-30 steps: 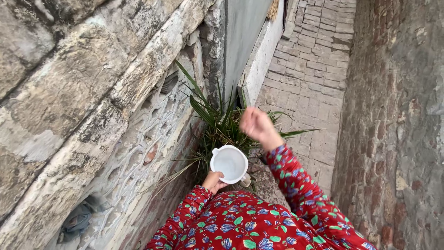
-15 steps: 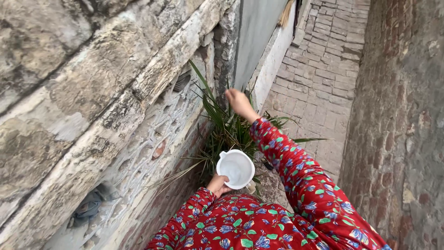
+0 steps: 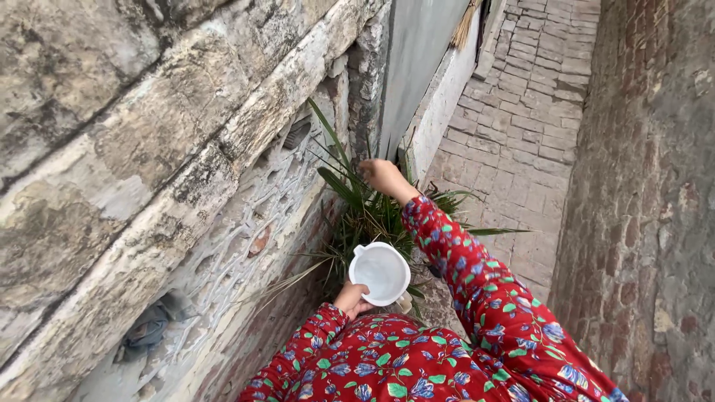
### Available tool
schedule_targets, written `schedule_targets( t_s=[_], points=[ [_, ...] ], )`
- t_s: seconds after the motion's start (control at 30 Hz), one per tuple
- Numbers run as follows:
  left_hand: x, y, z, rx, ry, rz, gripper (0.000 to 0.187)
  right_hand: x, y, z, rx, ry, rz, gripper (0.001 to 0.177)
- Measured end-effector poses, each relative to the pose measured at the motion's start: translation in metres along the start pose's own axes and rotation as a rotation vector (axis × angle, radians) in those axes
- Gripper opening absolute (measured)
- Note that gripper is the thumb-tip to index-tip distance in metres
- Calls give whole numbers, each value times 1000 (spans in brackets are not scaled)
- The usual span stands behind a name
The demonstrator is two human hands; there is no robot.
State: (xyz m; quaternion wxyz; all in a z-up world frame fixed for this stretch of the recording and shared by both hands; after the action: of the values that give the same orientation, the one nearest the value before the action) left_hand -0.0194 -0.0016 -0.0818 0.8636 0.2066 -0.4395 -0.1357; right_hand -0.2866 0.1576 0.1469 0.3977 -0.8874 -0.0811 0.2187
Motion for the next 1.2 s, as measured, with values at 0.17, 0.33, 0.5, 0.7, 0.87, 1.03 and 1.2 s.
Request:
schedule_targets(
  t_s=[0.17, 0.33, 0.5, 0.7, 0.87, 1.03, 1.2],
  points=[
    [23, 12, 10, -50, -27, 75, 86, 4, -30, -25, -322, 266, 63, 25],
    [21, 10, 8, -39, -30, 85, 88, 36, 55, 21, -177, 322, -194, 29],
    [28, 13, 13, -46, -20, 70, 75, 58, 113, 40, -157, 233, -240, 54],
    [11, -1, 1, -1, -3, -10, 70, 71, 105, 31, -212, 412, -223, 21],
    [32, 4, 10, -37, -27, 57, 76, 69, 102, 26, -137, 308, -178, 28],
    [34, 0, 9, -44, -19, 60, 77, 68, 100, 21, -74, 285, -134, 26],
    [39, -1, 11, -40, -24, 88, 76, 67, 85, 9, -67, 278, -90, 19]
  ],
)
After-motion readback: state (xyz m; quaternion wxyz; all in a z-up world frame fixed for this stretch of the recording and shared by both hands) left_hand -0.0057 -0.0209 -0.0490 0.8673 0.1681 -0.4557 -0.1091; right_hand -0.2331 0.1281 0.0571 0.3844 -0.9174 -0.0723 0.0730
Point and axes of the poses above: each hand's wrist, its own x-axis away from the middle knuckle, its own y-axis out of the palm, z = x × y, the point moved 7 cm from there along -x, towards the middle knuckle, and after that the axes turned 1 degree about -y, right-handed, at the moved point
